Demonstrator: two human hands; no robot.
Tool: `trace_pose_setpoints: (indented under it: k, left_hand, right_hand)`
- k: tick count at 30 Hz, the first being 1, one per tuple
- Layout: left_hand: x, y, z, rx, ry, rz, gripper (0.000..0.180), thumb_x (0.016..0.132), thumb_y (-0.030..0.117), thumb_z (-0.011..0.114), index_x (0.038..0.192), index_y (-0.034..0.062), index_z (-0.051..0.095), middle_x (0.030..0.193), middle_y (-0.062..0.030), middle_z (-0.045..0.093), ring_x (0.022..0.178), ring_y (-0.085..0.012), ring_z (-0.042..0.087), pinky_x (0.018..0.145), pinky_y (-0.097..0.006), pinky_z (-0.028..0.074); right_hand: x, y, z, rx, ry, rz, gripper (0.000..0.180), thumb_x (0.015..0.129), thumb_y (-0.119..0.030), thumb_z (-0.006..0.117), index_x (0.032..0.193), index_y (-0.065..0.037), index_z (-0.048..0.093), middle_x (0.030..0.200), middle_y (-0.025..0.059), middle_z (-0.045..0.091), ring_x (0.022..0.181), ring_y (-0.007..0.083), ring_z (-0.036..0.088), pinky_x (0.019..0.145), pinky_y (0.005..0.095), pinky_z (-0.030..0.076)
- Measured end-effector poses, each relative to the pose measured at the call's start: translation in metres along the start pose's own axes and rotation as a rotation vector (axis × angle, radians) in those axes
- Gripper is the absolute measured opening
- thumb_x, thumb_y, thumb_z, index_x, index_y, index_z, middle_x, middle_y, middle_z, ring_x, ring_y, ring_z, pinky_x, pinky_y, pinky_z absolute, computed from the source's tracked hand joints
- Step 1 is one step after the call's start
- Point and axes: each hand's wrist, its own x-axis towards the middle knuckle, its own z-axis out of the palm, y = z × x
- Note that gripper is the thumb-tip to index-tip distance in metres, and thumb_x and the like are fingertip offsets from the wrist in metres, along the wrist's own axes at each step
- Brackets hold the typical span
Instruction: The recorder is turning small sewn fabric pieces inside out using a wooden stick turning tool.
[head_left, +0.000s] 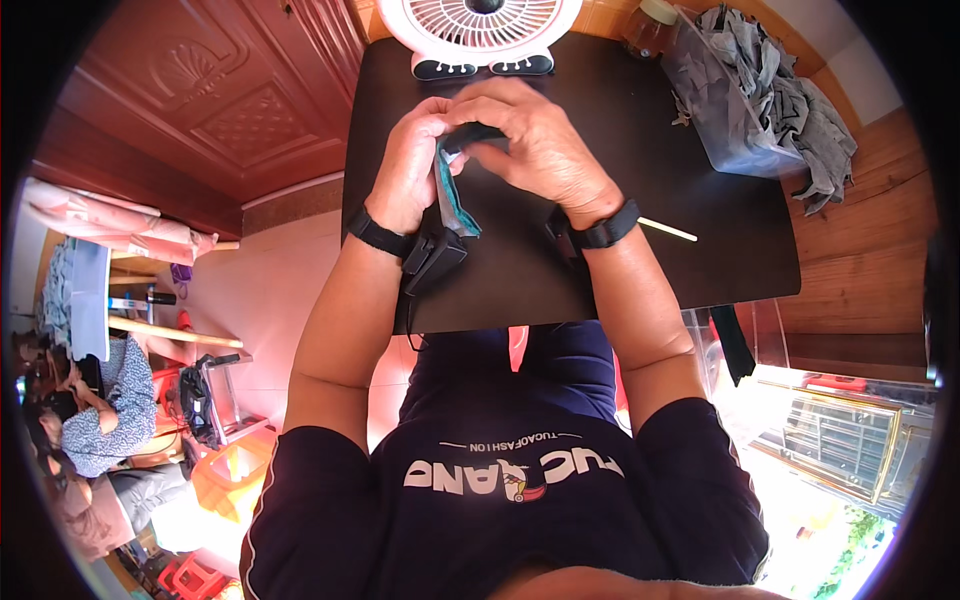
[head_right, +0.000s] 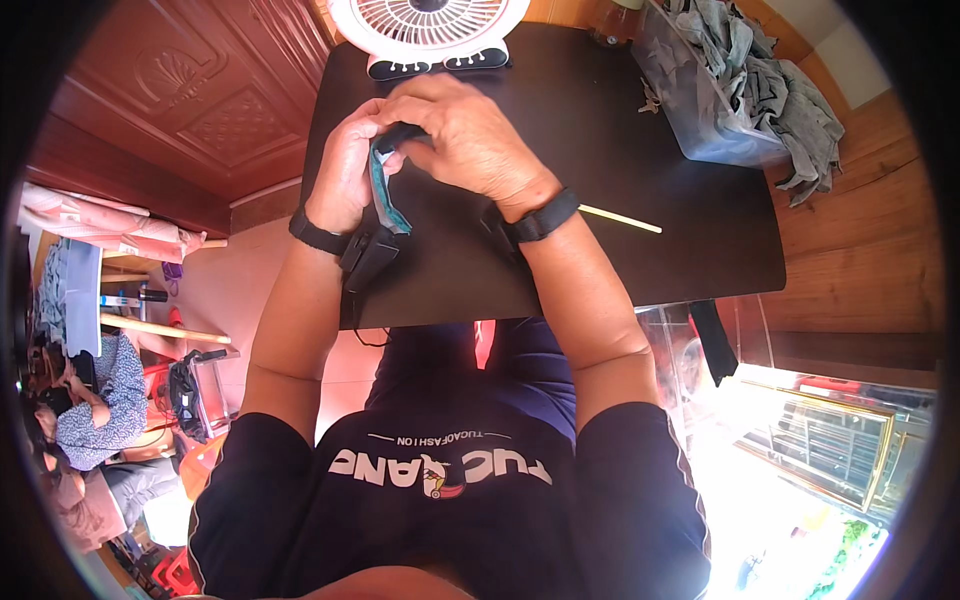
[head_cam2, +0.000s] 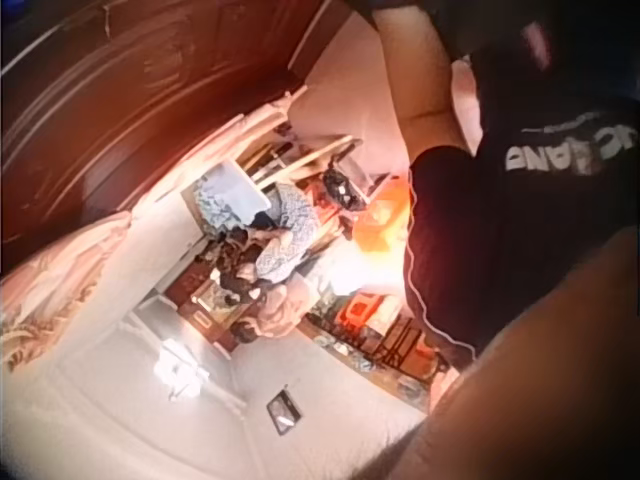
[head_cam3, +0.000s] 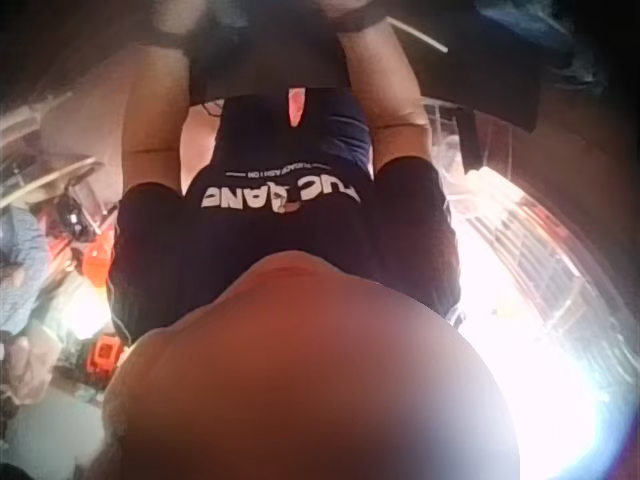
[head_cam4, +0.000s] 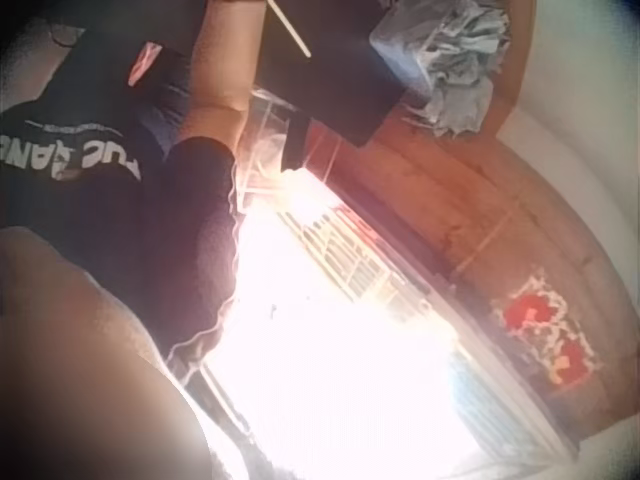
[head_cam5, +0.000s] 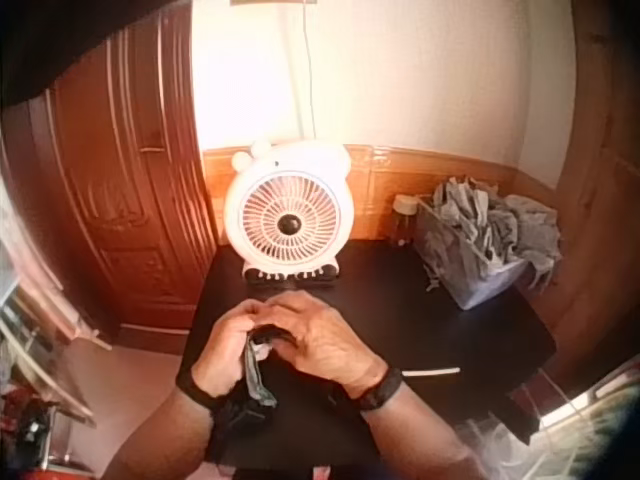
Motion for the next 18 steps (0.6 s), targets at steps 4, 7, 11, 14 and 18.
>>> trace_pose_setpoints:
  k: [4,7,11,14,18]
  left_hand:
    - [-0.001,0.01,0.006,-0.36,-0.218,-0.123,0.017,0.086,0.015,0.05,0.095,0.0023,0.057,0.082,-0.0115,0.062,0.078,-0.0222,0.062,0.07,-0.032,0.05]
    - [0.001,0.012,0.011,-0.53,-0.099,-0.054,0.022,0.081,0.007,0.047,0.099,-0.001,0.056,0.084,-0.0134,0.06,0.08,-0.0255,0.062,0.074,-0.035,0.05]
    - [-0.005,-0.001,0.028,-0.018,-0.158,0.164,0.049,0.075,0.007,0.048,0.123,0.0036,0.042,0.11,-0.0139,0.055,0.094,-0.0235,0.058,0.079,-0.04,0.048]
    - [-0.008,-0.003,0.029,-0.2,-0.108,0.135,0.036,0.08,0.01,0.048,0.115,0.0039,0.047,0.104,-0.0104,0.058,0.093,-0.0226,0.058,0.081,-0.04,0.046]
    - [-0.002,-0.001,0.006,-0.359,-0.019,0.182,0.021,0.09,0.02,0.045,0.104,0.0061,0.053,0.092,-0.0072,0.059,0.088,-0.0214,0.057,0.081,-0.04,0.044]
  right_hand:
    - [-0.001,0.005,0.006,0.406,0.07,0.445,0.013,0.08,-0.003,0.063,0.093,-0.005,0.065,0.078,0.0047,0.065,0.067,0.0166,0.062,0.064,0.0251,0.049]
    - [-0.001,0.017,0.0,0.691,0.193,0.872,0.008,0.078,-0.005,0.063,0.085,-0.001,0.062,0.072,0.0053,0.062,0.057,0.012,0.057,0.055,0.0235,0.046]
    - [-0.005,0.018,0.007,1.06,0.196,1.077,0.011,0.078,-0.01,0.064,0.083,-0.001,0.059,0.069,0.005,0.061,0.053,0.0112,0.055,0.049,0.0252,0.048]
    - [-0.004,0.007,0.013,0.996,0.01,1.038,0.018,0.078,-0.01,0.064,0.092,0.0,0.058,0.072,0.0066,0.062,0.055,0.011,0.056,0.049,0.0238,0.047]
    - [-0.002,-0.013,0.022,0.833,-0.06,0.845,0.026,0.081,-0.007,0.064,0.103,0.001,0.053,0.08,0.006,0.065,0.056,0.0088,0.057,0.051,0.0229,0.047]
